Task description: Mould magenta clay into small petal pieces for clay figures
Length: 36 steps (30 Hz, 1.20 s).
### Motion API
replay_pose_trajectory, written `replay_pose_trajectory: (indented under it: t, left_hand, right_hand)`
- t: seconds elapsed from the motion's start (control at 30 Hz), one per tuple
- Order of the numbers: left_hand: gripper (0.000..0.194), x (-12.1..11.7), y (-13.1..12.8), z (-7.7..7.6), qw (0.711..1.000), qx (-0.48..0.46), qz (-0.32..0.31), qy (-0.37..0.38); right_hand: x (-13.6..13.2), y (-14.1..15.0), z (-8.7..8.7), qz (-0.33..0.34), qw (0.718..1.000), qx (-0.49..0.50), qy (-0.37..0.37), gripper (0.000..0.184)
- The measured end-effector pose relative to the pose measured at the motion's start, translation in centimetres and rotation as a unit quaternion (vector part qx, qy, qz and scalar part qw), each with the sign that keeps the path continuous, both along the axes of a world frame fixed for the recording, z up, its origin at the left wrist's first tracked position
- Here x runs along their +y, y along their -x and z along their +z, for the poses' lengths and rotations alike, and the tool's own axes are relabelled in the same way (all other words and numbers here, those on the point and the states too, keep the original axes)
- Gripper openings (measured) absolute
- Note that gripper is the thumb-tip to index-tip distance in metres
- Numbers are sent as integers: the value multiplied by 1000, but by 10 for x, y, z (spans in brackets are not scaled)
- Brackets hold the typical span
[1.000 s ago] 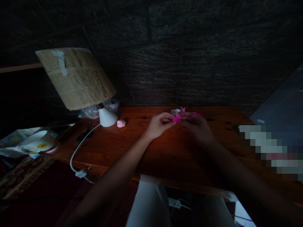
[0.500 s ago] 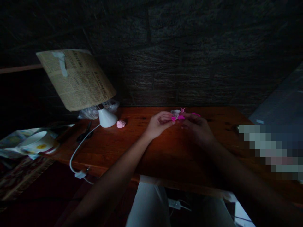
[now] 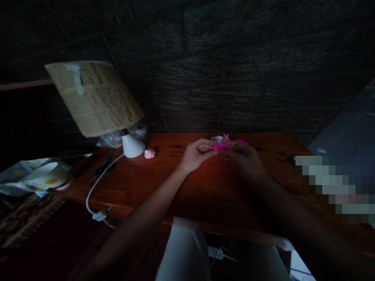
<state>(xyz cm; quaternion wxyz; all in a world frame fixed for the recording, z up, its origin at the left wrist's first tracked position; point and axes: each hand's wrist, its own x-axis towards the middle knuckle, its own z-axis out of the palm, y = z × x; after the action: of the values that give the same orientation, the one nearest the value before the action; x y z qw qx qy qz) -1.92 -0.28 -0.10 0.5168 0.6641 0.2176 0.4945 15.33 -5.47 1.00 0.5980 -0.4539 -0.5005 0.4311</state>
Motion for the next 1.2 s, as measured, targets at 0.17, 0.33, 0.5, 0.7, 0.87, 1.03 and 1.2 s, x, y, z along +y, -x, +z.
replay_pose_trajectory:
  t: [0.17, 0.33, 0.5, 0.7, 0.87, 1.03, 1.2]
  left_hand:
    - [30, 2, 1, -2, 1000, 8, 3, -14]
    - [28, 3, 0, -3, 1000, -3, 0, -13]
    - [31, 2, -1, -3, 1000, -3, -4, -16]
    - [29, 0, -1, -1, 1000, 2, -7, -15]
    - [28, -1, 0, -2, 1000, 1, -7, -13]
    - [29, 2, 0, -3, 1000, -2, -5, -17]
    - [28, 2, 0, -2, 1000, -1, -1, -12]
  right_hand:
    - [3, -2, -5, 3, 1000, 11, -20, 36]
    - [5, -2, -9, 6, 1000, 8, -24, 24]
    - [5, -1, -8, 10, 999, 45, -28, 23]
    - [3, -2, -6, 3, 999, 10, -30, 30]
    - [3, -2, -6, -19, 999, -7, -49, 21]
    - [2, -1, -6, -9, 999, 8, -44, 21]
    - [2, 0, -6, -5, 999, 10, -41, 21]
